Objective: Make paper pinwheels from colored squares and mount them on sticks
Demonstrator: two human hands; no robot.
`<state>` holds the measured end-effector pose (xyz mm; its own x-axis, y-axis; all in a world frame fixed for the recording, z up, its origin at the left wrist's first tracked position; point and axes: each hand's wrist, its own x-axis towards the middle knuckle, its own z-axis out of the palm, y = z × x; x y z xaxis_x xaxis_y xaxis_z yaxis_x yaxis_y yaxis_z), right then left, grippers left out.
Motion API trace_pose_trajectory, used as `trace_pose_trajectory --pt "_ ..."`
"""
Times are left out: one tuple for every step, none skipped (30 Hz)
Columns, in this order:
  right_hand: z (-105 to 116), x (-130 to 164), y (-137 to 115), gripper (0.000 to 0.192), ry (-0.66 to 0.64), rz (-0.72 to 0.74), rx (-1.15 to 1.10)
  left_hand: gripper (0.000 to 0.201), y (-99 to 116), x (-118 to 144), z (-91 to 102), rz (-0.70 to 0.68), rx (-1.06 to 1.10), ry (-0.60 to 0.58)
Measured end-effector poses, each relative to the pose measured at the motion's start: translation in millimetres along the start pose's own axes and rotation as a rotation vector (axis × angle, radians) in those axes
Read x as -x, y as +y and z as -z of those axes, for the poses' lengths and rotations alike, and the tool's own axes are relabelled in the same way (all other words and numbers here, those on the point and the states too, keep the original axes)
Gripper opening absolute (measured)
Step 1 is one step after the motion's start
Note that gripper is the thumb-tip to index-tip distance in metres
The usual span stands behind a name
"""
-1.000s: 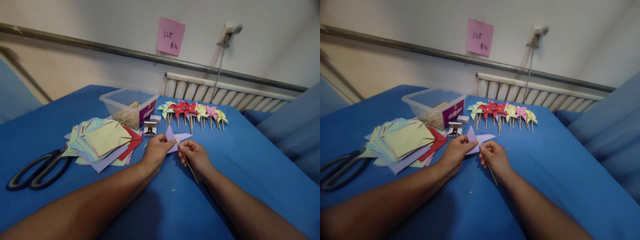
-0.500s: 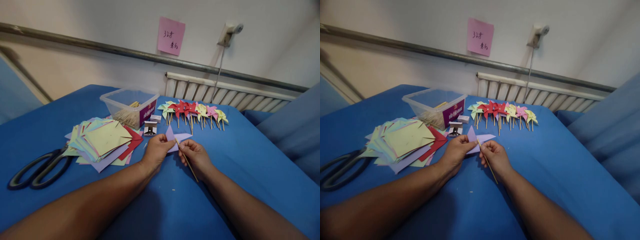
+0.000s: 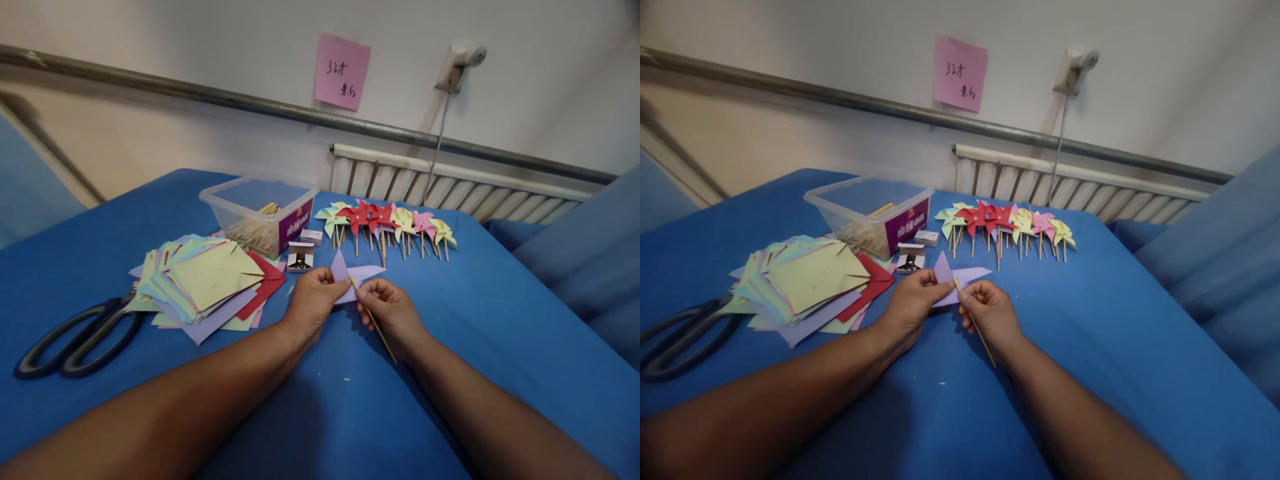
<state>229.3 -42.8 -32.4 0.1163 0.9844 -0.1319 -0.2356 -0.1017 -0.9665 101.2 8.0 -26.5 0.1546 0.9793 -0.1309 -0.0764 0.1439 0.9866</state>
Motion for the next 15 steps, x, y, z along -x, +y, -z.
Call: trace_pose_trajectory --pt "-0.2 0.0 -0.2 0.033 0.008 0.000 0.005 0.028 0.0 0.0 0.0 -0.004 -0.005 0.005" --pt "-0.3 0.0 -0.2 0.033 0.015 -0.001 0.009 0.028 0.0 -0.1 0.1 -0.007 -0.010 0.009" --pt "-0.4 0.0 -0.2 0.033 0.020 0.000 0.012 0.029 -0.1 -0.1 0.2 -0.011 -0.014 0.012" --pt "-0.3 0.1 0.0 0.033 0.021 0.002 0.014 0.029 -0.2 -0.2 0.3 -0.014 -0.018 0.014" --pt "-0.3 0.2 0.2 0.032 0.018 0.004 0.015 0.029 -0.4 -0.4 0.5 -0.015 -0.021 0.014" --pt "-0.3 0.3 0.3 0.032 0.012 0.005 0.014 0.029 -0.6 -0.5 0.6 -0.013 -0.022 0.012" --pt "-0.3 0.3 0.5 0.032 0.008 0.008 0.012 0.029 -0.9 -0.8 0.8 -0.008 -0.023 0.007" --pt "-0.3 0.4 0.5 0.032 0.007 0.010 0.011 0.029 -1.1 -0.9 0.9 -0.002 -0.023 0.004" --pt "-0.4 0.4 0.5 0.032 0.008 0.011 0.011 0.029 -1.2 -1.1 0.9 0.004 -0.023 0.004" --pt "-0.5 0.4 0.3 0.033 0.010 0.011 0.013 0.029 -1.2 -1.2 0.9 0.008 -0.024 0.006" --pt "-0.5 0.4 0.2 0.033 0.013 0.009 0.017 0.030 -1.0 -1.1 0.8 0.009 -0.024 0.011" --pt "-0.6 0.3 0.0 0.034 0.015 0.009 0.020 0.030 -0.7 -1.0 0.6 0.009 -0.022 0.014" --pt "-0.6 0.3 -0.1 0.034 0.017 0.009 0.022 0.030 -0.2 -0.7 0.3 0.011 -0.019 0.017" --pt "-0.5 0.2 -0.2 0.034 0.016 0.009 0.025 0.030 0.3 -0.3 0.1 0.013 -0.016 0.019" --pt "-0.3 0.1 -0.2 0.034 0.015 0.009 0.028 0.030 0.9 0.1 -0.2 0.016 -0.014 0.021"
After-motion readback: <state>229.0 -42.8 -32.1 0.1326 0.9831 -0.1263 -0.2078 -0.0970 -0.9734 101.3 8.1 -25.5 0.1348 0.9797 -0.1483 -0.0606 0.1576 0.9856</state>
